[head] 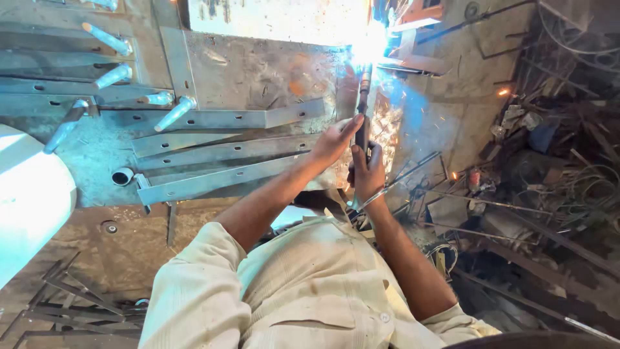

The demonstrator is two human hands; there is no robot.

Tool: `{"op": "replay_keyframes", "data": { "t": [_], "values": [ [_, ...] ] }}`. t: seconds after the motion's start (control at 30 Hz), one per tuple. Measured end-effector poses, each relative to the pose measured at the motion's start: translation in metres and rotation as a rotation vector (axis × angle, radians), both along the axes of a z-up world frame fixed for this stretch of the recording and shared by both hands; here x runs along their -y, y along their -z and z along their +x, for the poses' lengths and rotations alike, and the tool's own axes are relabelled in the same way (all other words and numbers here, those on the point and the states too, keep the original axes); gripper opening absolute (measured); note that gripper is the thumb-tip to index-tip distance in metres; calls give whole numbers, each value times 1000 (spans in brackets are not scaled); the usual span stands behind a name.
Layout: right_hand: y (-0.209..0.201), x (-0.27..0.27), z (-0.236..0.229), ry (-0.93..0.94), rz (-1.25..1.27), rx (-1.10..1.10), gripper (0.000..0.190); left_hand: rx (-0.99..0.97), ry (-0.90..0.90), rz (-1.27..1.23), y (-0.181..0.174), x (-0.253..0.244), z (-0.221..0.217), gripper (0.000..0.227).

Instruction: Welding and assembling metal components of a frame or structure in a workshop.

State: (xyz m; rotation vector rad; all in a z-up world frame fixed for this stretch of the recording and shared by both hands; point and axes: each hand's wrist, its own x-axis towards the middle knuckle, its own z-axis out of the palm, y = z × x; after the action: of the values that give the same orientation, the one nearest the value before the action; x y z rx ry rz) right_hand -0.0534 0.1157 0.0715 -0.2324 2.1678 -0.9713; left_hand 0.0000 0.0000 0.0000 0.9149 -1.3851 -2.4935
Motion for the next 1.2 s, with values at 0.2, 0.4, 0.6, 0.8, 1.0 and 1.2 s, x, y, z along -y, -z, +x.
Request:
{"op": "replay_keyframes", "data": {
  "t": [0.2, 0.4, 0.6, 0.8, 1.0, 1.2],
  "values": [
    [5, -4, -5, -58, -3, -52, 53, 93, 47, 8, 32, -12, -10, 78],
    [6, -2, -6, -27, 3, -25, 54, 6, 27, -2, 24, -7, -10, 76],
    [9, -5, -9, -8, -19, 38, 56, -55, -1, 76, 31, -13, -12, 74],
    [6, -7, -8, 3, -15, 53, 56, -32, 2, 22, 28, -14, -12, 75],
    [9, -14, -10, 9, -26, 57, 54, 54, 41, -103, 12, -8, -6, 78],
    [15, -20, -17, 14, -58, 100, 55, 120, 69, -84, 26, -16, -14, 81]
  ]
}}
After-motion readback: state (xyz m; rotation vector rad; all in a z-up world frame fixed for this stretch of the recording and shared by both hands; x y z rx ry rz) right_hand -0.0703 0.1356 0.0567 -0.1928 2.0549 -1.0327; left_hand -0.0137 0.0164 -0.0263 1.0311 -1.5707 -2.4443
